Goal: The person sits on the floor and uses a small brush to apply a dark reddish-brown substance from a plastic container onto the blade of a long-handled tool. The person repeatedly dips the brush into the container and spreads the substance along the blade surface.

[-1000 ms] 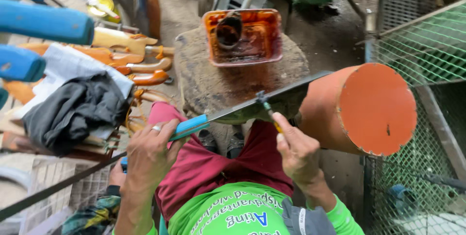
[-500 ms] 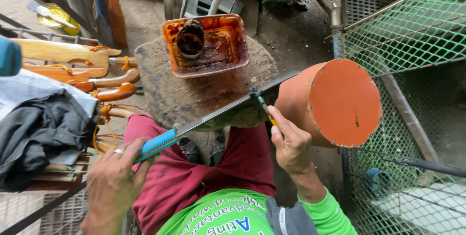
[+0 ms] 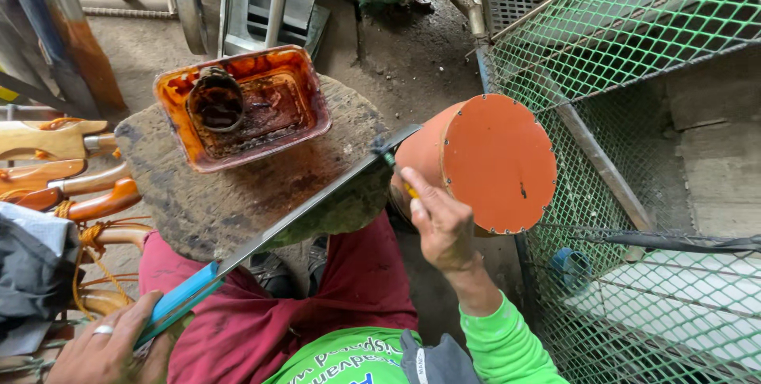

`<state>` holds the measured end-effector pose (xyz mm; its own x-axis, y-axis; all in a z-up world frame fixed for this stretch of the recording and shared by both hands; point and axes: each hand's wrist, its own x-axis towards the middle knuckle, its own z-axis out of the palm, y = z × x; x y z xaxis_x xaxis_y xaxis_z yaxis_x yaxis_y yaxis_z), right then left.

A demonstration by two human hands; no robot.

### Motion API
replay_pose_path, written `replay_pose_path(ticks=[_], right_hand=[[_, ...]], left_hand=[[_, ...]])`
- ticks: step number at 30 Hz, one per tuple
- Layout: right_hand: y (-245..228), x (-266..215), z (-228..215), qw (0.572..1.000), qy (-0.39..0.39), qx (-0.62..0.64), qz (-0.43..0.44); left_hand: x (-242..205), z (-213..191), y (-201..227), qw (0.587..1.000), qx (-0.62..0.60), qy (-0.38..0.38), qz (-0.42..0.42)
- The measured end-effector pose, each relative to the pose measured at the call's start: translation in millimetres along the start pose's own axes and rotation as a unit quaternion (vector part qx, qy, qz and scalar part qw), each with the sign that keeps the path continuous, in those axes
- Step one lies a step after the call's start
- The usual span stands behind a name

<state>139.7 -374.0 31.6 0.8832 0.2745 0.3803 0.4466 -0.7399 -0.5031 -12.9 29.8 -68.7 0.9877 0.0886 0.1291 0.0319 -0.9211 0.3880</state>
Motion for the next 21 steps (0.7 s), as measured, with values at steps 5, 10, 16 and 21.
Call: replay_pose_path(ticks=[5, 10, 16, 21], right_hand=[[18.6, 9.9, -16.8, 0.996, 0.069, -0.048, -0.014], [20.1, 9.4, -17.0, 0.997, 0.061, -0.044, -0.002], [8.0, -2.3, -3.8, 0.999, -0.001, 0.004, -0.033], [23.1, 5.5, -16.6, 0.997, 0.058, -0.044, 0.006]], left_hand=[[-12.0, 17.9, -13.6, 1.000, -0.003, 0.020, 0.001], [-23.0, 38.2, -33.2, 0.998, -0.047, 0.047, 0.022], [-27.7, 59.6, -54.5, 0.993, -0.062, 0.081, 0.067], [-36.7, 65.1, -63.7, 0.993, -0.074, 0.071, 0.055]])
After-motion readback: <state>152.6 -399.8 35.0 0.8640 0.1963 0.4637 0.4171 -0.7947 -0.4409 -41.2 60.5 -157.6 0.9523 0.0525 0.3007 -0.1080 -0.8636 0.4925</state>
